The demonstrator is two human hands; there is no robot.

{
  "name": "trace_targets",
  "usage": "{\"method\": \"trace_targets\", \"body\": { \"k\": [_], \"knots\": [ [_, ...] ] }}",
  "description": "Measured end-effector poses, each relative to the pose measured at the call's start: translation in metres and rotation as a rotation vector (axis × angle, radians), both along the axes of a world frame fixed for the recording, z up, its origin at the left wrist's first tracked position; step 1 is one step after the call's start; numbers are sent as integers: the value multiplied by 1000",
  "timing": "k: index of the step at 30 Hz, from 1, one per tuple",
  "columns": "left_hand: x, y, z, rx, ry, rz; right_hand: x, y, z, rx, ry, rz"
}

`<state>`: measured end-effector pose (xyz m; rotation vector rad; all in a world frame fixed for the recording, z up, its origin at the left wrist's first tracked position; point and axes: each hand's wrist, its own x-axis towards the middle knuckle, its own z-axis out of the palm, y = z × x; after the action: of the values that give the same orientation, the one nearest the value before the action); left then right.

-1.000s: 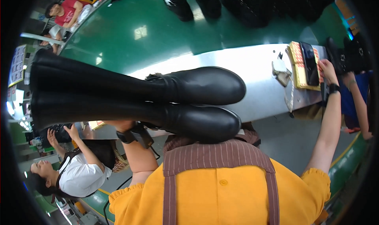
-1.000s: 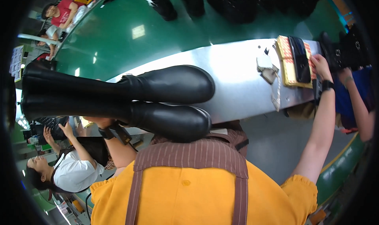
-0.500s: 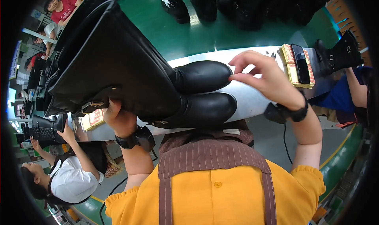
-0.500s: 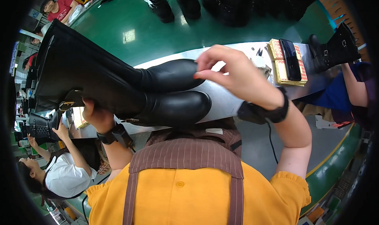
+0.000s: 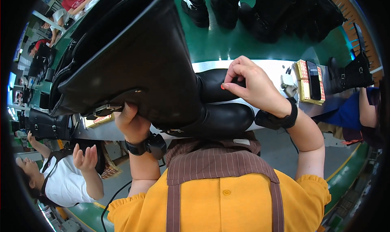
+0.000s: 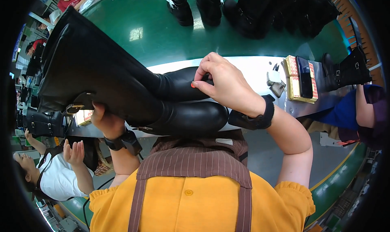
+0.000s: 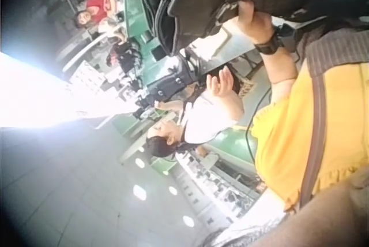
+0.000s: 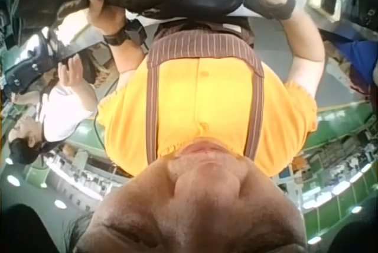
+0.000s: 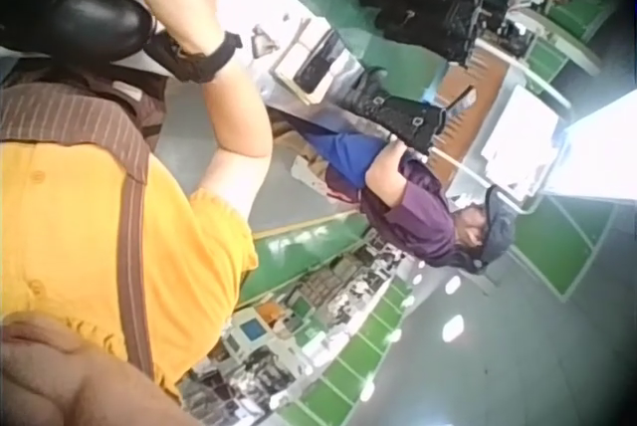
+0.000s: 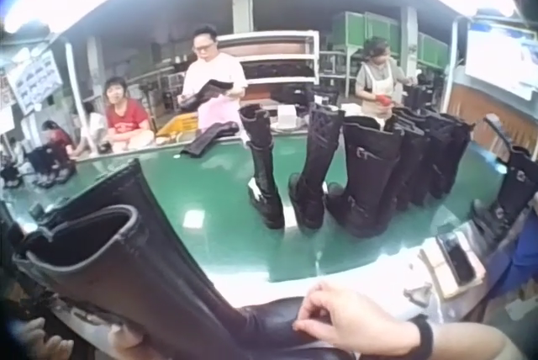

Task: Inspecting a pair of black boots for quality control at a shoe manufacturing station.

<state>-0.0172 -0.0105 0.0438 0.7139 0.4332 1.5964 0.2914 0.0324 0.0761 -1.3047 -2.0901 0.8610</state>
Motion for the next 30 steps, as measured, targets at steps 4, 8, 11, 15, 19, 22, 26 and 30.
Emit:
{"method": "trace_targets", "body": {
  "k": [4, 8, 11, 15, 19, 22, 26, 30],
  "knots": [
    [10, 0, 10, -27, 209, 197, 1, 5, -9, 90, 100, -113],
    [11, 13, 28, -130, 209, 370, 29, 6, -23, 229, 60, -216],
    [13, 19, 38, -188, 260, 317, 50, -7, -43, 46, 23, -355],
    [25, 21, 29, -132, 506, 723, 64, -21, -74, -150, 67, -322],
    [17, 15, 11, -32, 709, 877, 58, -32, -97, -182, 231, -285],
    [11, 9, 12, -55, 791, 887, 48, -42, -105, -199, 151, -299],
    [11, 7, 19, 9, 779, 908, 31, -47, -114, -142, 144, -306],
    [10, 7, 19, 32, 761, 872, 27, -50, -118, -80, 82, -345]
  ]
}}
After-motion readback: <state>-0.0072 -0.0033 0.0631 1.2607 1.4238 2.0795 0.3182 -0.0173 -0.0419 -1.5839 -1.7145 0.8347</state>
